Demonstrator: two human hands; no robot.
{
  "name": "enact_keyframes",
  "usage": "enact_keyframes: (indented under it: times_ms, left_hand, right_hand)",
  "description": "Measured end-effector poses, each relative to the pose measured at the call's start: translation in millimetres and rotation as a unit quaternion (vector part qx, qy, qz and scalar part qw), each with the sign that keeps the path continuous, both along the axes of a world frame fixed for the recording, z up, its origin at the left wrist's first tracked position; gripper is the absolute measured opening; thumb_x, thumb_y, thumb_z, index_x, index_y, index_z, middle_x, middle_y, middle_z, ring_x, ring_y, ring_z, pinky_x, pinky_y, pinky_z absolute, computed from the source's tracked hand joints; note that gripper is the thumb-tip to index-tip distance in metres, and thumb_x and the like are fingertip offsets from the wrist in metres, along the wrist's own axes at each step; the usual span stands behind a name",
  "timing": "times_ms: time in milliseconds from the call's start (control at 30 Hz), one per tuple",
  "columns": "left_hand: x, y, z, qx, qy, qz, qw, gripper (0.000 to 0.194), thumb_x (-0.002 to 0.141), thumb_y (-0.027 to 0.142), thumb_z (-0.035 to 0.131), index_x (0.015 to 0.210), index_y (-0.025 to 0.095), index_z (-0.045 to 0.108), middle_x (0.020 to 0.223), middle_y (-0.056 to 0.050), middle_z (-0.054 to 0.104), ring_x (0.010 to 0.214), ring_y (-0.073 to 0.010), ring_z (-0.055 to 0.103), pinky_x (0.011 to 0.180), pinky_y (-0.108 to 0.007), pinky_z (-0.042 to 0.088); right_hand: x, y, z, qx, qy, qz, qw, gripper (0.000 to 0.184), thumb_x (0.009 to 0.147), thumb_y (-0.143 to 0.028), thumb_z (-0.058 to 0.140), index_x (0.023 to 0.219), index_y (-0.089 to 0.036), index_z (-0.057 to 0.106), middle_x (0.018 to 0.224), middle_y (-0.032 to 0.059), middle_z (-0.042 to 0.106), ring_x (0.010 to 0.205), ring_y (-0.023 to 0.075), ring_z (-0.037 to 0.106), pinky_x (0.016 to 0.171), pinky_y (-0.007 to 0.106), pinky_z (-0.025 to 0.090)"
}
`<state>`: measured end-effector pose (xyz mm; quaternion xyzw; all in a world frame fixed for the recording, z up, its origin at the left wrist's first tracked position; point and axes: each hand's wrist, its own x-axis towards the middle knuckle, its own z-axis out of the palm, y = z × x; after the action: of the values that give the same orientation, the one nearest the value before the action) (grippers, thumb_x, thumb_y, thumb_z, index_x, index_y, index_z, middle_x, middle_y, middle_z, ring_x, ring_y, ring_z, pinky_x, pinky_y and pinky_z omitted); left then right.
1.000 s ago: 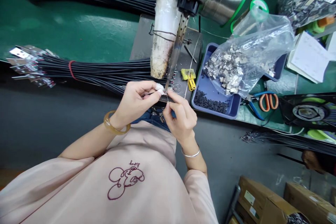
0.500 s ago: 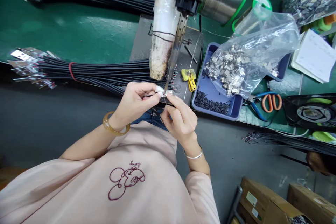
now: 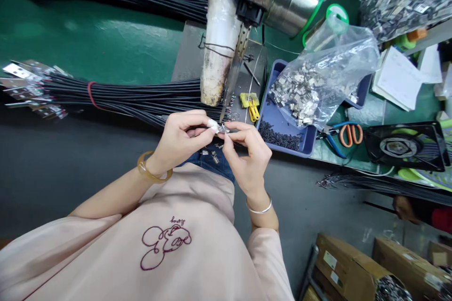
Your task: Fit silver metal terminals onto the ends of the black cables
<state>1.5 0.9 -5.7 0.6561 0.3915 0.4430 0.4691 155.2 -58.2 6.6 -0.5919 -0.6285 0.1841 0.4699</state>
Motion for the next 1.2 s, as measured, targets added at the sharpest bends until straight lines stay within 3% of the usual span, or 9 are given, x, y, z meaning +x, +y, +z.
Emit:
enact_keyframes:
  times_ms: [133, 667, 833, 1033, 1200]
  left_hand:
    - [3.0, 0.8, -2.2, 0.028, 0.009, 0.034, 0.999, 0.013, 0.077, 0.01, 0.059, 0.067, 0.013, 0.068, 0.06, 0.005, 0.04, 0.054, -0.0062, 0.033, 0.053, -0.024, 0.026]
    - [6.8, 7.2, 5.3, 0.022, -0.009, 0.048, 0.999, 0.011, 0.074, 0.008, 0.06, 0.067, 0.014, 0.066, 0.059, 0.005, 0.044, 0.052, -0.0053, 0.033, 0.05, -0.022, 0.026]
    - [6.6, 6.0, 6.9, 0.002, 0.018, 0.03, 0.999, 0.012, 0.073, 0.007, 0.06, 0.064, 0.013, 0.064, 0.057, 0.006, 0.04, 0.052, -0.0052, 0.033, 0.05, -0.022, 0.026]
    - [6.5, 3.3, 5.8, -0.027, 0.01, 0.017, 0.999, 0.01, 0.073, 0.009, 0.06, 0.065, 0.014, 0.065, 0.058, 0.005, 0.048, 0.052, -0.005, 0.035, 0.049, -0.02, 0.03]
    - [1.3, 0.5, 3.2, -0.1, -0.023, -0.016, 0.995, 0.005, 0.075, 0.016, 0.067, 0.073, 0.012, 0.069, 0.065, 0.001, 0.063, 0.056, -0.0068, 0.052, 0.053, -0.018, 0.042]
  right_hand:
    - [-0.2, 1.0, 1.8, 0.024, -0.035, 0.014, 0.999, 0.009, 0.088, -0.014, 0.066, 0.087, -0.023, 0.067, 0.105, 0.0026, 0.076, 0.096, 0.0172, 0.074, 0.082, 0.034, 0.064]
    - [-1.4, 7.3, 5.7, 0.051, -0.066, 0.01, 0.996, 0.014, 0.085, -0.009, 0.068, 0.085, -0.022, 0.066, 0.107, 0.0034, 0.075, 0.102, 0.018, 0.073, 0.089, 0.037, 0.063]
    - [1.4, 2.8, 5.9, 0.053, -0.091, 0.026, 0.994, 0.015, 0.084, -0.008, 0.066, 0.082, -0.022, 0.061, 0.109, 0.0049, 0.075, 0.101, 0.0184, 0.075, 0.089, 0.036, 0.063]
    - [3.2, 0.9, 5.0, 0.077, -0.123, 0.024, 0.989, 0.016, 0.085, -0.007, 0.065, 0.088, -0.022, 0.062, 0.105, 0.0054, 0.076, 0.101, 0.017, 0.074, 0.089, 0.033, 0.061]
    - [-1.5, -0.9, -0.9, 0.141, -0.188, -0.017, 0.972, 0.021, 0.084, -0.004, 0.068, 0.095, -0.022, 0.063, 0.102, 0.0042, 0.078, 0.091, 0.0143, 0.075, 0.081, 0.027, 0.06]
